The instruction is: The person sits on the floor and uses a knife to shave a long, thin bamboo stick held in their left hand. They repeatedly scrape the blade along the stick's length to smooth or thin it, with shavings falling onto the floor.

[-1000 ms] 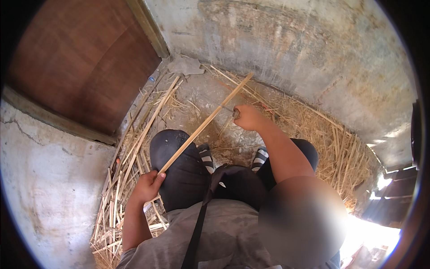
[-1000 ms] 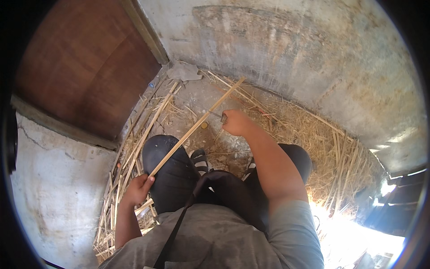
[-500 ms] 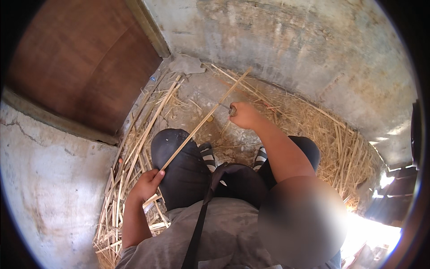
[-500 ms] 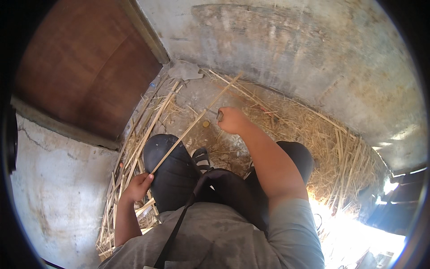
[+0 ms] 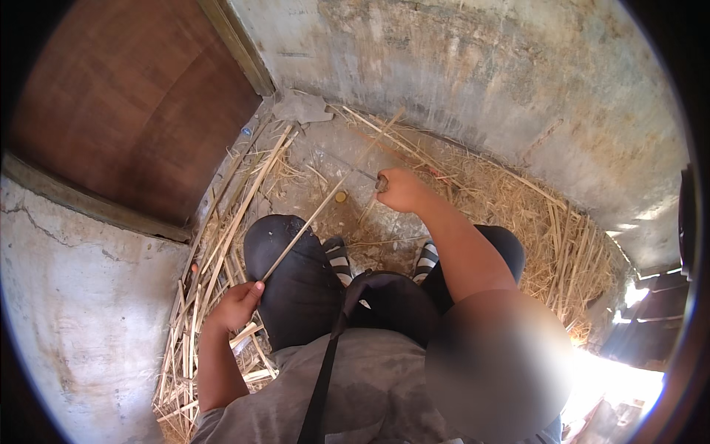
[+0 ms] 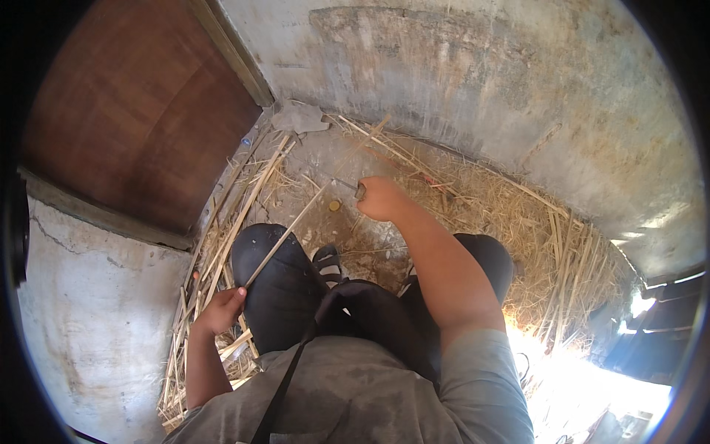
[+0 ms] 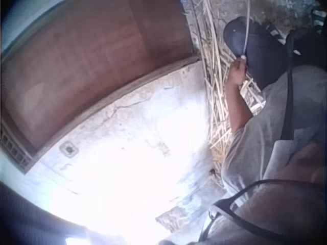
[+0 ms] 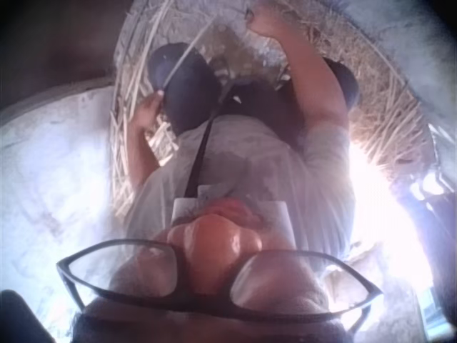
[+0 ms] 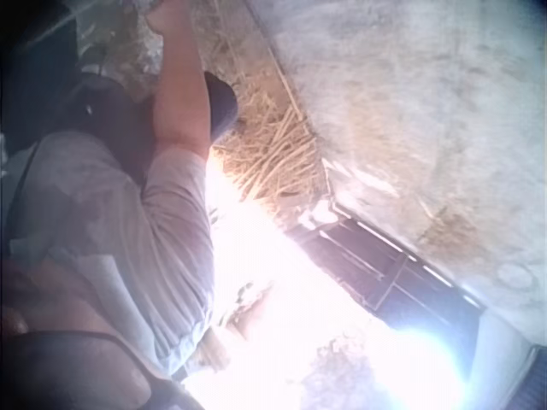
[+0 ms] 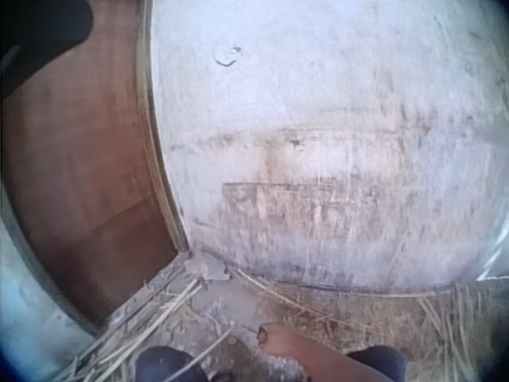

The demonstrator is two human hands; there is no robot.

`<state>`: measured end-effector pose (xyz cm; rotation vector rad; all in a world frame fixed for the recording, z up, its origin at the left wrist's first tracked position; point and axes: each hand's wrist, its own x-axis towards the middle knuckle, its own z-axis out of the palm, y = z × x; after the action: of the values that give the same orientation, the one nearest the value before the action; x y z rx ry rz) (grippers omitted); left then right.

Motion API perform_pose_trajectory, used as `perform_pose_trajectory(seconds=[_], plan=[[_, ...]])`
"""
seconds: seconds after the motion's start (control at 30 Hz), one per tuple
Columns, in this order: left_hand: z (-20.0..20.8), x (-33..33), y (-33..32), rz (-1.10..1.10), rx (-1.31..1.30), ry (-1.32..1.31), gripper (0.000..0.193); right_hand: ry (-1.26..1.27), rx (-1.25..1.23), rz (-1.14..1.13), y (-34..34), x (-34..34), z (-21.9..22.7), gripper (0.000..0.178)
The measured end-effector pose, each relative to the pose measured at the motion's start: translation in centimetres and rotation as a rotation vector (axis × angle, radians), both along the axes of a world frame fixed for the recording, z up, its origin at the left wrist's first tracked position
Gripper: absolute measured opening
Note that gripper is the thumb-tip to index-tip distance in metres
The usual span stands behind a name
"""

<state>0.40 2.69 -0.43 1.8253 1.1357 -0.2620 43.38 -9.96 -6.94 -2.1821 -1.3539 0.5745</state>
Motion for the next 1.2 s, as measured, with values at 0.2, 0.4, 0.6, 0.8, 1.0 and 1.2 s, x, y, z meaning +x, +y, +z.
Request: perform_pose_trajectory(seconds=[0.2,0.4,0.6,0.8,1.0,1.2], plan=[[-0.3,-0.3,-0.3,-0.071,0.098,0.002,0.058,-0.14,-0.125,0.327,-0.2,-4.9,3.9,0.039],[0.8,0.1,-0.3,-0.081,0.065,0.021,0.058,-0.11,-0.031,0.146,1.4,-1.3,-0.8,0.041],[0.6,0.1,0.0,-0.087,0.048,0.043,0.059,-0.013,-0.064,0.08,0.4,-1.1,1.2,0.042],[0.5,-0.2,-0.6,-0.131,0.137,0.004,0.059,-0.084,-0.218,0.393,0.9,-4.5,3.4,0.048],[-0.2,-0.1,-1.3,-0.074,0.198,-0.001,0.058,0.159,-0.114,-0.037,0.0,1.1,0.1,0.057],[1.2,1.0,-1.4,-0.088,0.19,0.033,0.057,-0.08,-0.209,0.318,0.0,-3.9,2.8,0.056]])
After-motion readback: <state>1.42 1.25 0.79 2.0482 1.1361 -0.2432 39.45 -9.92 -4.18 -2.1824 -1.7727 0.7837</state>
